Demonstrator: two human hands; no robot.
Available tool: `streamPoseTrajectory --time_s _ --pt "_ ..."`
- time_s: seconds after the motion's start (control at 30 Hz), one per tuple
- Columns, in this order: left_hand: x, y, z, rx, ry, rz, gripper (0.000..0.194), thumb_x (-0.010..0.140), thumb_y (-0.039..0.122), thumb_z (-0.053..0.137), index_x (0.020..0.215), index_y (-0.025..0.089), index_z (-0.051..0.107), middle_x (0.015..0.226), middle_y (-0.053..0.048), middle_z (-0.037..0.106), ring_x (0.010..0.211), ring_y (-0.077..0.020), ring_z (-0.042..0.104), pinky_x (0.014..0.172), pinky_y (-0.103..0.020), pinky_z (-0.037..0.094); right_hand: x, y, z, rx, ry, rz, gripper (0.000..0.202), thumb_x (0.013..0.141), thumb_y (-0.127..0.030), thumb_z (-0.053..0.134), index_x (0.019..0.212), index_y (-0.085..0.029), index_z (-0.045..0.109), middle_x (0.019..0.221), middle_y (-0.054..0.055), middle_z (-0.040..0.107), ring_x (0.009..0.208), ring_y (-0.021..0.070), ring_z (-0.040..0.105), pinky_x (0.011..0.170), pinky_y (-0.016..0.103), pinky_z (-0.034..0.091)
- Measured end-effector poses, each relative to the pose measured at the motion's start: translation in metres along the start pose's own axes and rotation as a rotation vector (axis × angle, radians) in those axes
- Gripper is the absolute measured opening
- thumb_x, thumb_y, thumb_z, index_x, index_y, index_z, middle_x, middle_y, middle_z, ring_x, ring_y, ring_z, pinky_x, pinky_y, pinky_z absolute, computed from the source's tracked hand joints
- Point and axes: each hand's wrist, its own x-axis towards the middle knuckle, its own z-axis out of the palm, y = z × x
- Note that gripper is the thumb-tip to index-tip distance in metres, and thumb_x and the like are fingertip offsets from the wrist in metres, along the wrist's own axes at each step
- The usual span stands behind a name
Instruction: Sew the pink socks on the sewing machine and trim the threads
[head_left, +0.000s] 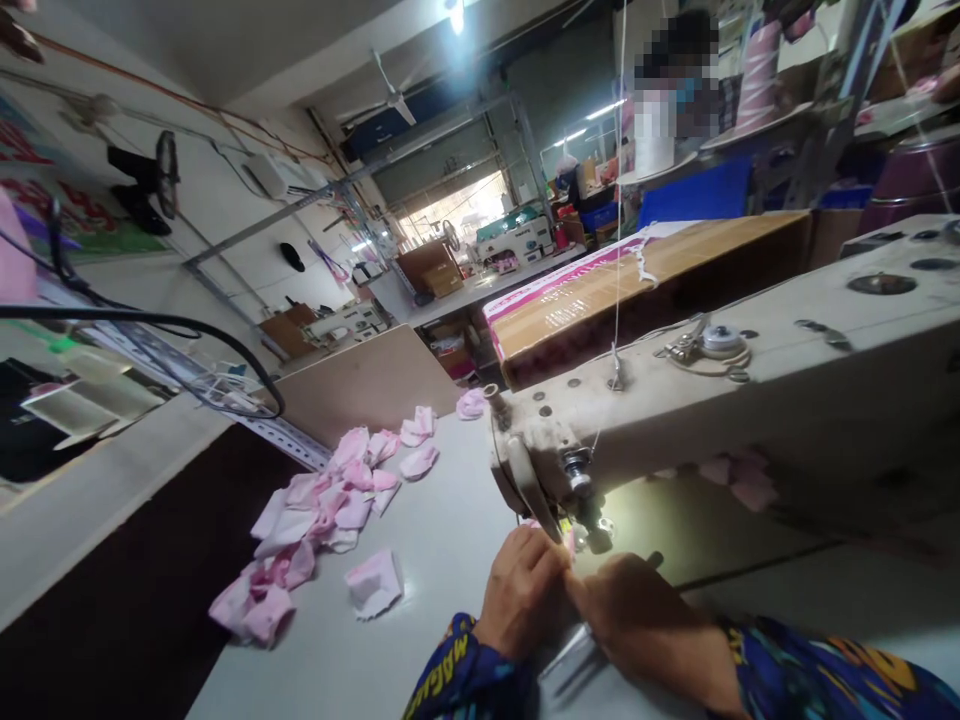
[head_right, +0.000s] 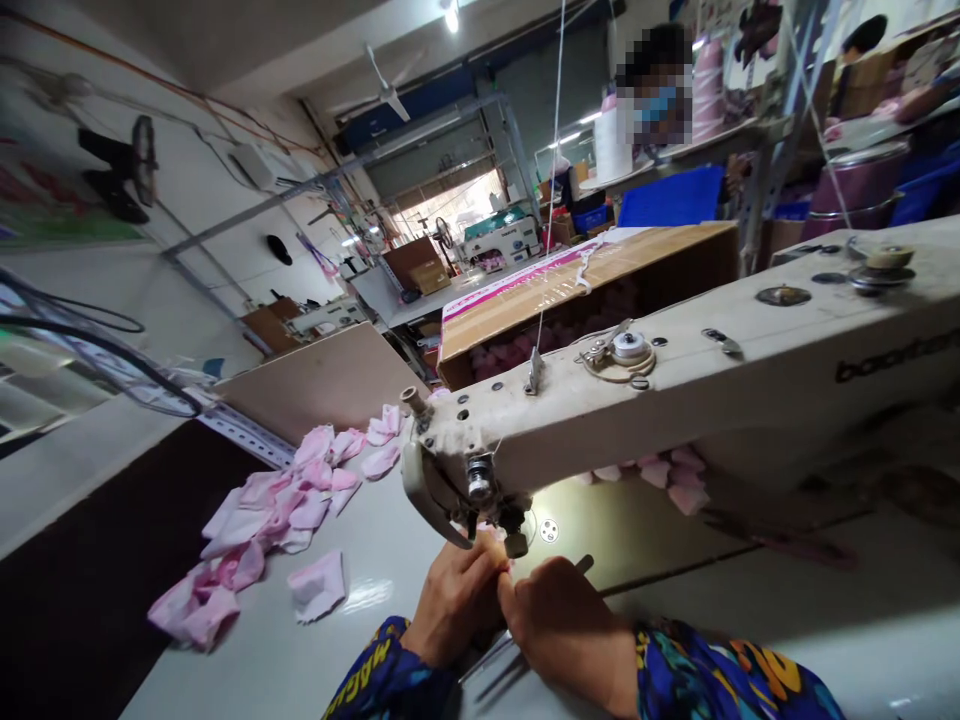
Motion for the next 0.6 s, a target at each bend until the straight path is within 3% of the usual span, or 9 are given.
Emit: streamPoseTrajectory --time_s 0.17,0.43,0.6 --pt "0.002 0.011 0.0 -0.011 0.046 -0.074 0.026 0.096 0.017 0.04 0.075 0.019 0.055 0.064 0.0 0.059 0.061 -0.013 0.054 0.061 -0.024 0.048 -0.004 0.004 0.003 0.012 0.038 -0.065 0.016 0.069 -0.006 0.05 0.08 -0.017 0.053 0.064 0.004 0.063 0.052 0.0202 0.058 0.047 0.032 0.025" --pt "0.006 0.015 -0.001 -0.062 0.033 -0.093 0.019 0.093 0.018 0.04 0.08 0.019 0.054 0.069 -0.003 0.059 0.063 -0.0148 0.055 0.059 -0.025 0.049 0.002 0.006 -0.008 0.051 -0.008 0.005 0.018 0.068 -0.005 0.048 0.081 -0.015 0.056 0.062 0.006 0.063 0.051 0.0197 0.058 0.047 0.031 0.023" --pt "0.008 0.014 0.006 -0.02 0.116 -0.128 0.016 0.089 0.016 0.045 0.08 0.02 0.057 0.07 -0.004 0.061 0.064 -0.0152 0.057 0.058 -0.024 0.049 0.001 0.005 -0.004 0.051 0.103 0.034 0.014 0.073 -0.007 0.049 0.079 -0.018 0.055 0.06 0.003 0.063 0.049 0.0188 0.057 0.047 0.032 0.023"
